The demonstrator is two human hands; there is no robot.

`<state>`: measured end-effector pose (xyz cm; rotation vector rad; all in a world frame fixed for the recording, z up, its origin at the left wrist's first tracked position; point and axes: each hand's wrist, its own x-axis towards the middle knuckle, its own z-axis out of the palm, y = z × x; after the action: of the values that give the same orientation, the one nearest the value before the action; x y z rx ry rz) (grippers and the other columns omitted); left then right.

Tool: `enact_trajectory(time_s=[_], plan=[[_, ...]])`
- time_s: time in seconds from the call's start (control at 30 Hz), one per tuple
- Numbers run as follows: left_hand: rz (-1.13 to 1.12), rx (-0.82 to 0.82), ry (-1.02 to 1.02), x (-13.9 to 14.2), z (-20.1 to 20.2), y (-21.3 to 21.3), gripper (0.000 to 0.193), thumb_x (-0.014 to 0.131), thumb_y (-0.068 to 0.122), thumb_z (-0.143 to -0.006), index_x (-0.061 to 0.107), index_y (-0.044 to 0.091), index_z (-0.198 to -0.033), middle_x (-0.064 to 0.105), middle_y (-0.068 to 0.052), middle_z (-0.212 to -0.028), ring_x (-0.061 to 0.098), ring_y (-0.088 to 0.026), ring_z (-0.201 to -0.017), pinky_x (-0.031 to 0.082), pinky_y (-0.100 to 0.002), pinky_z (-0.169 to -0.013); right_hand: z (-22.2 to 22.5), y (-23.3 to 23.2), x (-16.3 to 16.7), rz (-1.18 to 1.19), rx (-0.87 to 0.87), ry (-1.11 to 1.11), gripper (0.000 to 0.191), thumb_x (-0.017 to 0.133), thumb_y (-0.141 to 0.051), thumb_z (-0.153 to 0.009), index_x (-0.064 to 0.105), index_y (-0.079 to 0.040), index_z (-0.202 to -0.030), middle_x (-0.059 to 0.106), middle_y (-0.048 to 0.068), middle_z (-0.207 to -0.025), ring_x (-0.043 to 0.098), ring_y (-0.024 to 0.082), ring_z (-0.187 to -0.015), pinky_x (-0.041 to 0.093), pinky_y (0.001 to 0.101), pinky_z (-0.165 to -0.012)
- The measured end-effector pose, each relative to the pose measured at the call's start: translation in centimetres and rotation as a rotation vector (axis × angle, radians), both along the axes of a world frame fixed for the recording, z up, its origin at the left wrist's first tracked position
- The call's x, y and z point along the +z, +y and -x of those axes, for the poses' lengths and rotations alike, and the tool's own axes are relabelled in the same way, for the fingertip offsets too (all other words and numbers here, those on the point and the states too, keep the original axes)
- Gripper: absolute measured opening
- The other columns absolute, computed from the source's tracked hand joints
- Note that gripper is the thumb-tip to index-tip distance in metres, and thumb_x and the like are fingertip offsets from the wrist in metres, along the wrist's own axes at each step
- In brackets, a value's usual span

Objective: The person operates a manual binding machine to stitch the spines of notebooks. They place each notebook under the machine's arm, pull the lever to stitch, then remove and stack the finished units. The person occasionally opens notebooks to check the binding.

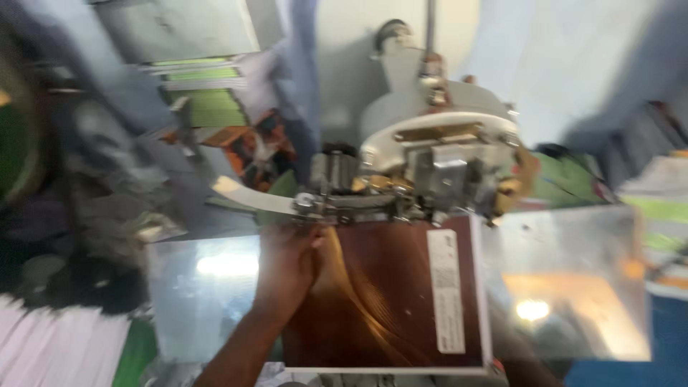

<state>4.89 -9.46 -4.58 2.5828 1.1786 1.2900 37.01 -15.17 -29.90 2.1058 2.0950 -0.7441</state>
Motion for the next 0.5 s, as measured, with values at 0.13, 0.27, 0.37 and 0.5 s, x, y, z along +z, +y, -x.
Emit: enact_trajectory(time_s=[0.13,0.27,0.37,0.5], plan=[[0.02,0.012,-0.02,-0.3,-0.1,0.1,0.036,0.062,0.001,-0.085,0.074,0.01,-0.117,0.073,-0.013,-0.106,0.062,-0.037,-0.104,0.044,-0.046,-0.093,2.1,5.1,3.8,-0.03,0.015,0.005,0.022,0.067,-0.022,-0.087,0.08,-0.018,-0.105,0.078,0.009,-0.103,0.075,0.03,-0.096,0.058,0.0397,-0.085],[-0.032,0.012,0.003,-1.0,0.3,0.1,0.039,0.059,0.0,-0.086,0.073,0.009,-0.12,0.07,-0.015,-0.114,0.058,-0.039,-0.111,0.043,-0.048,-0.098,4.0,5.9,2.5,-0.05,-0.008,0.004,0.024,0.067,-0.023,-0.088,0.08,-0.019,-0.107,0.079,0.009,-0.106,0.075,0.029,-0.098,0.058,0.0391,-0.088],[-0.031,0.03,-0.003,-1.9,0.3,0.5,0.033,0.062,0.004,-0.088,0.074,0.01,-0.117,0.069,-0.015,-0.107,0.058,-0.039,-0.108,0.042,-0.049,-0.098,2.7,3.9,1.0,-0.051,-0.034,-0.008,0.025,0.067,-0.024,-0.089,0.081,-0.02,-0.109,0.079,0.008,-0.108,0.075,0.028,-0.099,0.058,0.0387,-0.089],[-0.067,0.025,0.064,-2.8,0.7,1.1,0.036,0.06,0.002,-0.087,0.077,0.012,-0.116,0.069,-0.015,-0.108,0.059,-0.037,-0.109,0.041,-0.05,-0.102,-0.4,-1.9,0.2,0.027,-0.109,-0.027,0.026,0.066,-0.026,-0.09,0.081,-0.021,-0.111,0.079,0.008,-0.111,0.076,0.027,-0.102,0.058,0.0381,-0.092]])
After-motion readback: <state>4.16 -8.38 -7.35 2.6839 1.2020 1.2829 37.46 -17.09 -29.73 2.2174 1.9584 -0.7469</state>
